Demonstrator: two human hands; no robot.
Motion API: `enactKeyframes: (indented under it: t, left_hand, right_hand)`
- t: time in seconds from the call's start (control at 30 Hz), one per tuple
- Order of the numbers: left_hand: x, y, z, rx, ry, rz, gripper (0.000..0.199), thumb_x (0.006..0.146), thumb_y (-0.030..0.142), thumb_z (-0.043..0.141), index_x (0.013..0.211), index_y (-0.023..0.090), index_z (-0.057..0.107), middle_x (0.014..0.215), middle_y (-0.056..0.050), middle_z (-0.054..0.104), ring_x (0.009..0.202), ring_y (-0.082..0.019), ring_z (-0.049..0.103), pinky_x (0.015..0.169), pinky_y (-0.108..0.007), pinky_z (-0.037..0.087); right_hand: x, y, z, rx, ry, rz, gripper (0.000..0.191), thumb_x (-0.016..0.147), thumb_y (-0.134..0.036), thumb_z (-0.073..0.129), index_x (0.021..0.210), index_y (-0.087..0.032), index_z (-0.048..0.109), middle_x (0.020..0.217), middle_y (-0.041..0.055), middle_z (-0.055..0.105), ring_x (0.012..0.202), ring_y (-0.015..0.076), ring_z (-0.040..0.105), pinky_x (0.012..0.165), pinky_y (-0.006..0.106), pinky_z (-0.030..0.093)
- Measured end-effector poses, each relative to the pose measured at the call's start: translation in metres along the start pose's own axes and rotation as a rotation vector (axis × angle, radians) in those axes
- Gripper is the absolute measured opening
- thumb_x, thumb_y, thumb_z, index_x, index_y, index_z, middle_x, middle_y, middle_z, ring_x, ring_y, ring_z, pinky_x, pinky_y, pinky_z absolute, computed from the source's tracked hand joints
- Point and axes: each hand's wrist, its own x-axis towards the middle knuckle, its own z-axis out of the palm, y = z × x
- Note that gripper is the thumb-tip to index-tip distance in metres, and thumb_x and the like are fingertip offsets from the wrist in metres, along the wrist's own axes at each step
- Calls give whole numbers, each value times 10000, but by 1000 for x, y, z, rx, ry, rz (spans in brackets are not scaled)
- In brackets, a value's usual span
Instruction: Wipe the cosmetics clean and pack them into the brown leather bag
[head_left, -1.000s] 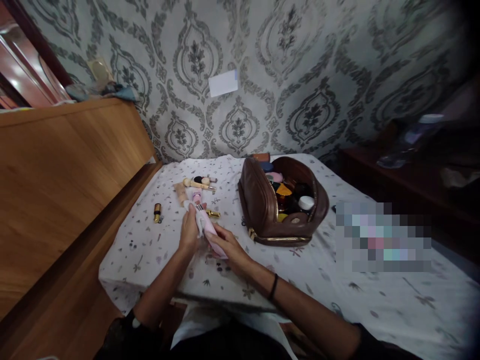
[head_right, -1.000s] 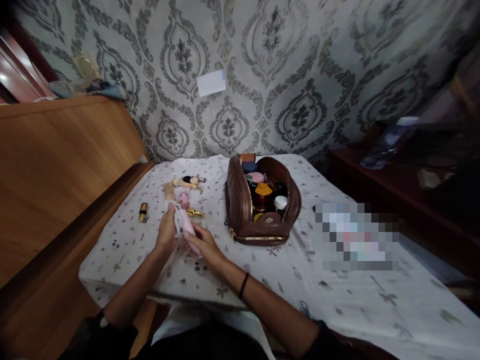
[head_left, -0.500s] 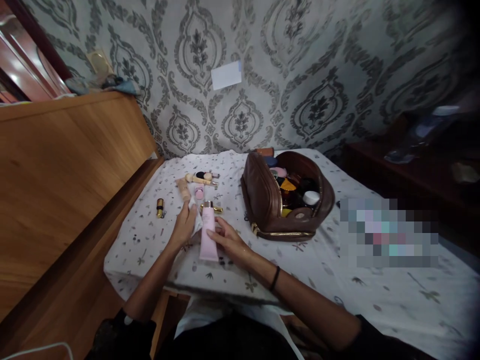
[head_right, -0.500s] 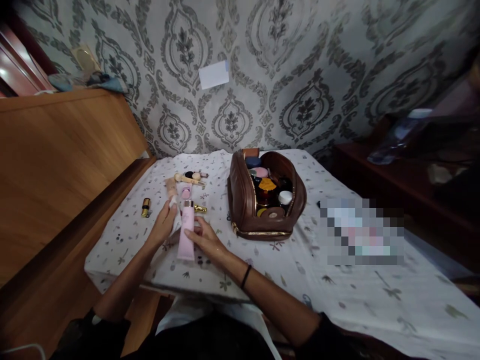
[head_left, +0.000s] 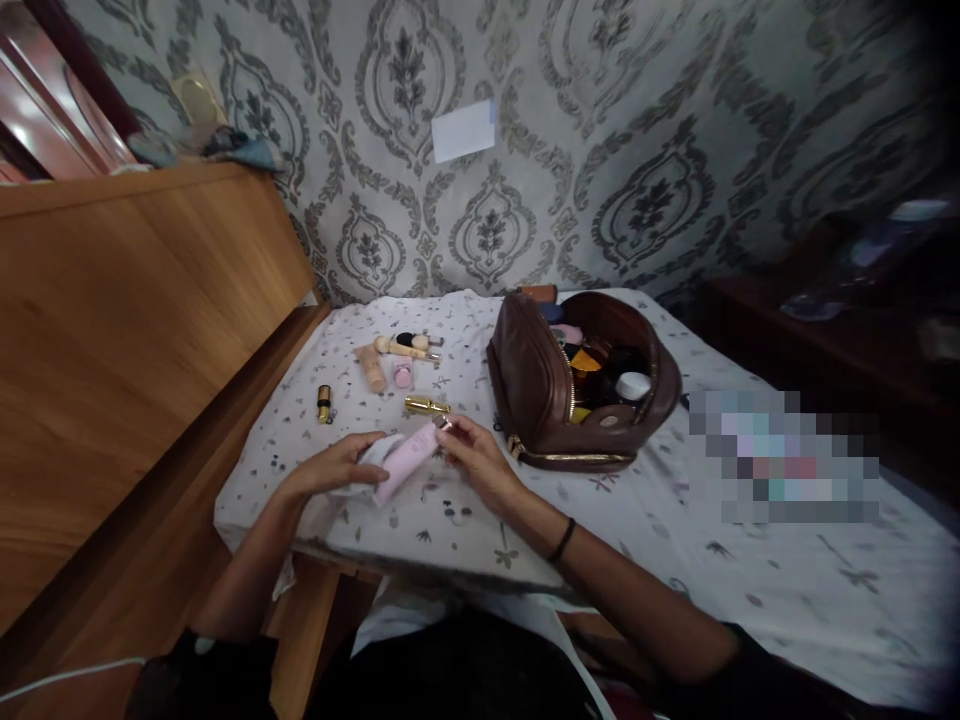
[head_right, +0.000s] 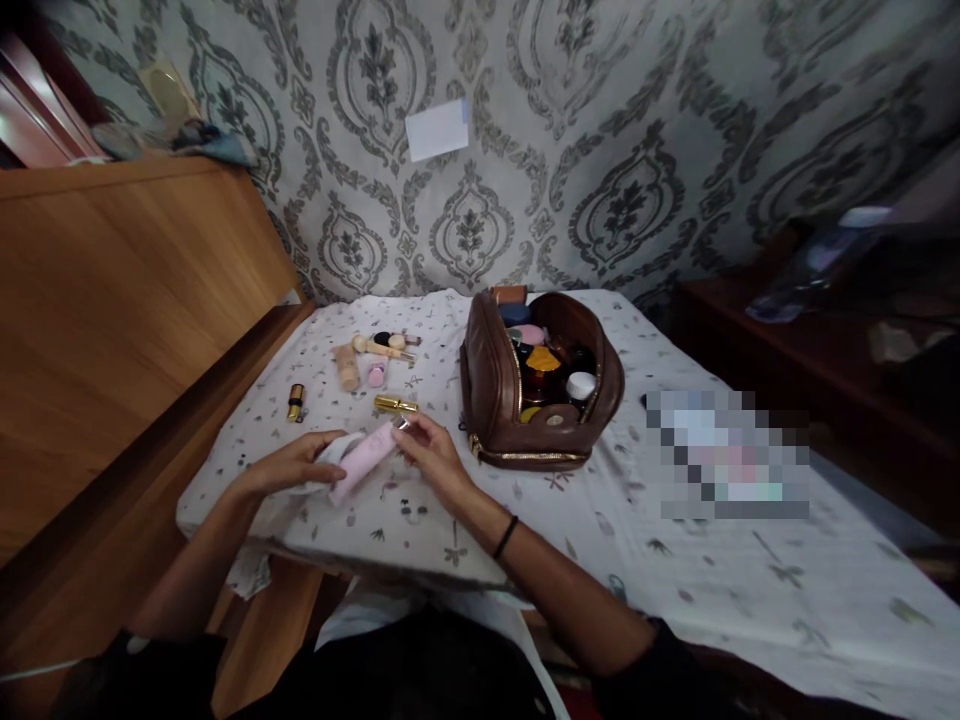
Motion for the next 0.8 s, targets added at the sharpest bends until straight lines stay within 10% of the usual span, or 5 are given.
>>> enactKeyframes:
  t: [0.13, 0.27, 0.47, 0.67, 0.8]
  left_hand:
    - [-3, 5, -35, 241, -84, -96, 345, 718, 441, 727, 914, 160, 680, 823, -2, 663, 780, -181, 584, 687, -248, 449]
    - [5, 1, -41, 548, 415, -48, 376, 823, 512, 539, 621, 197, 513, 608, 23, 521, 650, -157, 501, 611, -256, 384]
    - [24, 9, 20, 695, 792, 100, 446, 982, 439, 286, 605, 227, 397, 595, 10, 455, 614, -159, 470, 645, -293, 369]
    - [52, 13, 86, 769, 733, 269, 216, 969, 201, 381, 1021, 203, 590, 951, -68, 643, 924, -212, 577, 847, -337, 437]
    - [54, 2, 95, 1020, 675, 229, 231, 996, 275, 413, 915, 196, 615, 913, -83, 624, 913, -248, 543, 812, -374, 436]
  right_hand:
    - [8, 6, -12, -150, -135, -20, 393, 676, -406, 794, 993, -206, 677, 817, -14, 618, 608, 103, 534, 573, 247, 439]
    - [11, 14, -18, -412, -226, -53, 297, 659, -242, 792, 930, -178, 689, 775, -7, 638, 686, 139, 594, 673, 279, 487]
    - [3, 6, -19, -881, -249, -316, 208, 740, -196, 777, 929, -191, 690, 850, 24, 644, 782, 165, 588, 741, 289, 462]
    - [2, 6, -18, -1011, -245, -388, 181, 743, -188, 766, 893, -182, 665, 912, 53, 615, 905, 221, 567, 814, 335, 454]
    - [2, 10, -19, -1031, -225, -390, 110, 746, -142, 715, 804, -182, 631, 838, 38, 593, 844, 206, 544, 774, 320, 443]
